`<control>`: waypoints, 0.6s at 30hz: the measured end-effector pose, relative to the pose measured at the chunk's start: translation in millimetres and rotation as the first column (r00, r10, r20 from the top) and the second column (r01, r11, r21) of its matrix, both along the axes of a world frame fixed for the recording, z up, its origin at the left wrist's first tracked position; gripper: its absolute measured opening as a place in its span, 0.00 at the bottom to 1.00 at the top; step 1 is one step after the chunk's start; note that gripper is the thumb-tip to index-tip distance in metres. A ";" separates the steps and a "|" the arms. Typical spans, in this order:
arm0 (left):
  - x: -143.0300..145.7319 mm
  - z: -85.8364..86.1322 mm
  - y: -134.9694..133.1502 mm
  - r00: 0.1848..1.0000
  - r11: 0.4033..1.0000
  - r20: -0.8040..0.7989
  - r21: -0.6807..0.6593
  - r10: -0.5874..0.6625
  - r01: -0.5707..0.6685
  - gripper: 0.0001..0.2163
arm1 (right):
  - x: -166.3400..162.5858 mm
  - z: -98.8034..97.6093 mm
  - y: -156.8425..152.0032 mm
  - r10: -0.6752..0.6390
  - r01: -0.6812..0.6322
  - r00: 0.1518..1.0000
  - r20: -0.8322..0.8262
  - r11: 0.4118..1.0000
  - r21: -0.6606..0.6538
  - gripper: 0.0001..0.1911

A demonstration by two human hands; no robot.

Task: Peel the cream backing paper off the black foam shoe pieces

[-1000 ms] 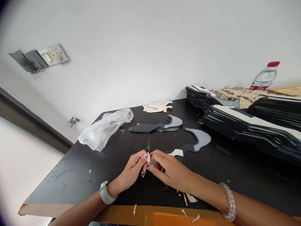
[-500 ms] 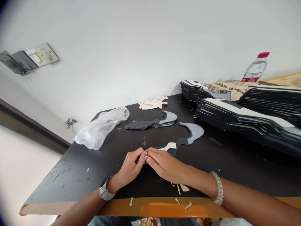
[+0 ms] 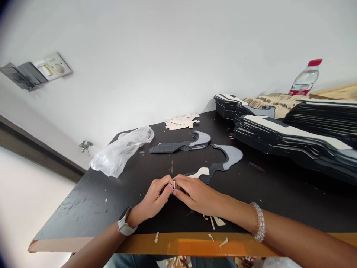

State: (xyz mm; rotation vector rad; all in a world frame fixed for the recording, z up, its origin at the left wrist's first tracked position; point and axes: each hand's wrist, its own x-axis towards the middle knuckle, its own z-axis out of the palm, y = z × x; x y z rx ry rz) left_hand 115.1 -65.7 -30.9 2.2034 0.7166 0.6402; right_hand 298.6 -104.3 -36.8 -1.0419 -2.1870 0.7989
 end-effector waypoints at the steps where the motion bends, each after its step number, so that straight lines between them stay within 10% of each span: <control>1: -0.3 0.2 0.1 1.000 1.000 0.002 0.007 -0.015 0.015 0.13 | 0.4 1.1 -0.4 0.005 -0.005 1.000 0.002 1.000 -0.003 0.12; 11: -2.0 3.5 1.6 0.997 0.992 -0.037 0.098 -0.074 0.077 0.11 | 4.4 4.6 0.3 0.061 -0.067 0.992 -0.111 0.997 -0.043 0.16; 18: -9.3 -6.3 15.5 0.985 0.949 -0.089 0.293 0.150 -0.118 0.11 | 7.8 -5.7 7.5 -0.006 -0.011 0.978 -0.211 0.997 -0.080 0.19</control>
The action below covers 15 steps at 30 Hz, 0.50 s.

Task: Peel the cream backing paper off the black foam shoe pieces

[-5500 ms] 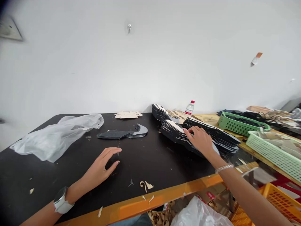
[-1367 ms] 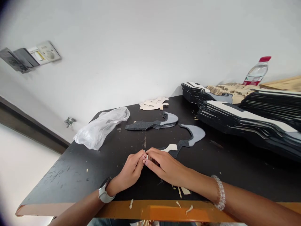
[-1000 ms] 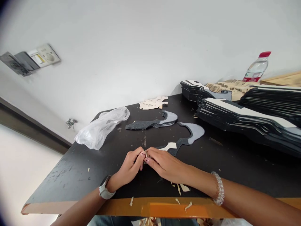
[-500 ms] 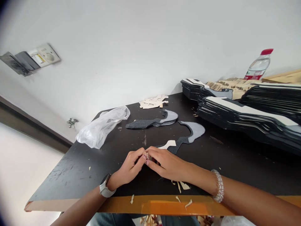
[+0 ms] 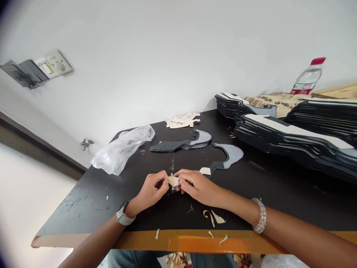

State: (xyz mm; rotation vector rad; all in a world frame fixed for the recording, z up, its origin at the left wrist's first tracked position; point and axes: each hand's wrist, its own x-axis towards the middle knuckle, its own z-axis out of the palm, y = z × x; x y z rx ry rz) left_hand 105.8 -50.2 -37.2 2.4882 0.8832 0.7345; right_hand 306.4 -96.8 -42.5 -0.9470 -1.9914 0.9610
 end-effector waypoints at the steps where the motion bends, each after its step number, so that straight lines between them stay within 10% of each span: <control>1: -1.4 -0.8 3.3 1.000 0.999 -0.004 0.024 0.028 -0.028 0.11 | 1.3 -1.0 0.6 -0.015 0.014 1.000 -0.004 1.000 -0.016 0.19; 15: -30.4 -2.2 52.9 0.862 0.816 -0.004 0.325 0.507 -0.478 0.09 | 6.3 12.8 -6.3 -0.132 0.131 0.991 0.004 0.984 0.121 0.18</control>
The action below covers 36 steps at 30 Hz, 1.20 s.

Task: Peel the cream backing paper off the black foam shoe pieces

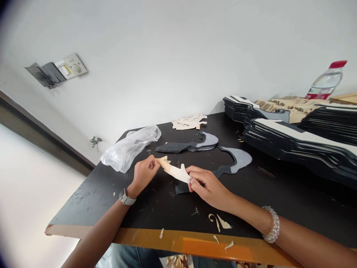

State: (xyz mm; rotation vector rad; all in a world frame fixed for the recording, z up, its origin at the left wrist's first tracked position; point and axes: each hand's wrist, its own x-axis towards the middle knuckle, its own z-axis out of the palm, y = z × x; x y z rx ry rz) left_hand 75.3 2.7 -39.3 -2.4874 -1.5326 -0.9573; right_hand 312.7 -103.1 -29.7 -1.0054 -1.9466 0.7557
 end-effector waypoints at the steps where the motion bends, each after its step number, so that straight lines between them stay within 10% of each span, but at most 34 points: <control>1: -2.1 0.1 2.7 1.000 0.999 0.008 0.009 0.030 -0.030 0.10 | 0.8 0.3 -0.2 0.000 0.000 1.000 -0.007 1.000 0.001 0.18; 14: -34.7 6.4 35.1 0.936 0.978 0.284 -0.071 0.210 -0.198 0.11 | 13.8 1.1 -1.0 -0.025 0.027 0.994 -0.104 0.999 0.017 0.17; 19: -12.4 8.2 10.6 0.939 0.967 0.339 -0.210 -0.063 0.141 0.15 | 16.3 1.2 0.1 -0.042 0.041 0.993 -0.110 0.999 -0.014 0.15; 24: 17.0 9.2 -25.3 0.842 0.760 0.397 -0.395 -0.366 0.516 0.13 | 11.7 -3.1 4.0 -0.044 0.037 0.993 -0.107 0.997 -0.063 0.13; 28: 14.8 10.9 -22.4 0.695 0.571 0.679 -0.481 -0.238 0.666 0.16 | 11.4 -4.7 6.3 -0.031 0.024 0.995 -0.097 0.998 -0.065 0.15; 36: 8.4 11.0 -10.8 0.526 0.558 0.846 -0.478 0.085 0.678 0.17 | 8.1 -6.4 6.2 -0.027 0.012 0.993 -0.114 0.991 -0.130 0.18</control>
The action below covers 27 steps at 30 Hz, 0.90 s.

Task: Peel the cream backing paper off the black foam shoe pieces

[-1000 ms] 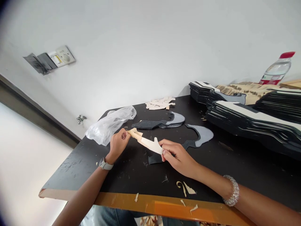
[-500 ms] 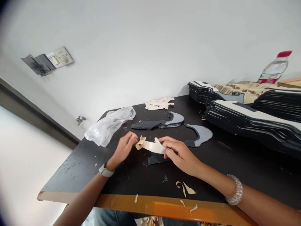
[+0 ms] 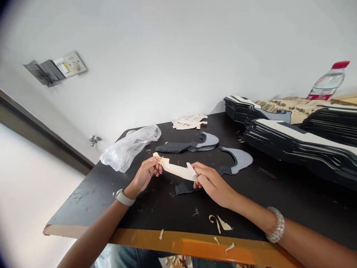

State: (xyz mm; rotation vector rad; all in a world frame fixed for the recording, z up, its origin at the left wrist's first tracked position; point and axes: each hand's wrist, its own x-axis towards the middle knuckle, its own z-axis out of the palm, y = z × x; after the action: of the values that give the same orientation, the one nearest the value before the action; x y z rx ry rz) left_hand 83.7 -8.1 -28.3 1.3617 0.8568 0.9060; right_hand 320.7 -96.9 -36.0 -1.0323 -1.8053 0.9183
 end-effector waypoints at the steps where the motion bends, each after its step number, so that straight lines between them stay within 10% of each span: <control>1: -0.2 -0.9 0.9 0.999 0.999 0.030 -0.018 0.028 -0.028 0.16 | 0.0 -0.3 0.1 -0.007 0.007 1.000 -0.002 1.000 0.000 0.18; 12: -29.6 -1.7 39.3 0.897 0.942 0.295 -0.167 0.330 -0.292 0.10 | 11.4 -8.9 5.0 -0.126 0.125 0.976 -0.178 0.992 -0.019 0.14; 17: -22.7 15.8 10.5 0.975 0.954 0.213 -0.275 -0.059 0.118 0.15 | 11.6 -11.2 8.1 -0.263 0.247 0.950 -0.169 0.963 -0.109 0.10; 18: -19.9 21.2 2.1 0.878 0.790 0.184 -0.386 -0.441 0.477 0.23 | 10.8 -10.6 7.7 -0.266 0.251 0.951 -0.155 0.962 -0.112 0.10; 19: -17.1 26.3 -5.6 0.647 0.496 0.196 -0.493 -0.737 0.714 0.33 | 9.7 -9.8 7.1 -0.264 0.251 0.954 -0.139 0.962 -0.105 0.10; 20: -14.4 30.7 -11.9 0.397 0.217 0.220 -0.561 -0.891 0.799 0.40 | 8.5 -8.7 6.3 -0.260 0.249 0.958 -0.120 0.964 -0.095 0.10; 21: -11.8 33.9 -16.6 0.267 0.089 0.216 -0.598 -0.939 0.797 0.42 | 7.3 -7.5 5.3 -0.252 0.244 0.963 -0.100 0.966 -0.084 0.10; 23: -7.3 34.9 -21.0 0.309 0.170 0.156 -0.569 -0.938 0.804 0.41 | 5.2 -5.2 3.7 -0.235 0.231 0.969 -0.071 0.971 -0.058 0.10; 27: -1.4 20.8 -16.0 0.824 0.774 0.190 -0.283 -0.534 0.567 0.28 | 3.5 -2.5 2.4 -0.174 0.175 0.984 -0.047 0.985 0.001 0.12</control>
State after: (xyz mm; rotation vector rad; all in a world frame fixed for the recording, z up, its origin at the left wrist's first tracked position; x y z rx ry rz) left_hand 82.4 -24.1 -7.5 1.1641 0.4528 0.3421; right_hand 324.2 -94.5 -38.5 -1.1370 -1.6486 0.8235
